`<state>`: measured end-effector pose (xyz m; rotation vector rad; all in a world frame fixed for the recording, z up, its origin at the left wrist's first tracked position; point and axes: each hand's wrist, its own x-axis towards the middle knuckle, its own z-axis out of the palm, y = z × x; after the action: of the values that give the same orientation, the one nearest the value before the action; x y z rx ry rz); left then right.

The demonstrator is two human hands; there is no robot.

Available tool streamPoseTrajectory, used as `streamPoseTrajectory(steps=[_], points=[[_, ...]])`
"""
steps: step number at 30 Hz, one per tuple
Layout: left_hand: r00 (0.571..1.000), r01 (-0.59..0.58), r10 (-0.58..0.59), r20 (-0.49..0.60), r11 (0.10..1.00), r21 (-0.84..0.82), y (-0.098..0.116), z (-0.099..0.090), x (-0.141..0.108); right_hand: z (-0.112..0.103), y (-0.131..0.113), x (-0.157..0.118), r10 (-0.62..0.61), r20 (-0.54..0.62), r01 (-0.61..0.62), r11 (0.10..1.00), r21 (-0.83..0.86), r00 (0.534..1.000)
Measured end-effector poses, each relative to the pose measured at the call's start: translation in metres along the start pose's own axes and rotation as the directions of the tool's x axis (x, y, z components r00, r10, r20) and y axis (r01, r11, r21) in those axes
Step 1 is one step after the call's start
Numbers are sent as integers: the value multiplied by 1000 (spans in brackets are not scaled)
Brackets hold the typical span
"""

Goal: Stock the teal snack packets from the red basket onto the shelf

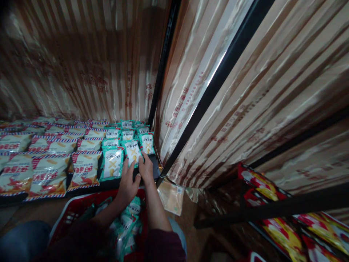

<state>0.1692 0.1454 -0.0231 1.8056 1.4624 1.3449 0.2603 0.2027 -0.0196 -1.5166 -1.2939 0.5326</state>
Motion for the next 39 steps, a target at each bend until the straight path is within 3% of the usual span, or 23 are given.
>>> streamPoseTrajectory(steps=[5,15,29,36,39], points=[[1000,2,-2,27,1000,-2,2,4,9,1,-1,7,24,-37,-24,1000,-3,999],[999,42,-41,22,999,-22,1,8,21,4,-9,4,39,25,-40,998,42,999],[1000,2,-1,-30,999,42,2,11,35,14,-10,8,-32,24,29,992,120,999],[1000,8,-7,-16,999,51,1,11,40,16,-3,12,-80,21,78,995,68,997],[1000,8,-8,-21,1000,8,-2,12,39,27,0,1,-83,11,83,996,23,996]])
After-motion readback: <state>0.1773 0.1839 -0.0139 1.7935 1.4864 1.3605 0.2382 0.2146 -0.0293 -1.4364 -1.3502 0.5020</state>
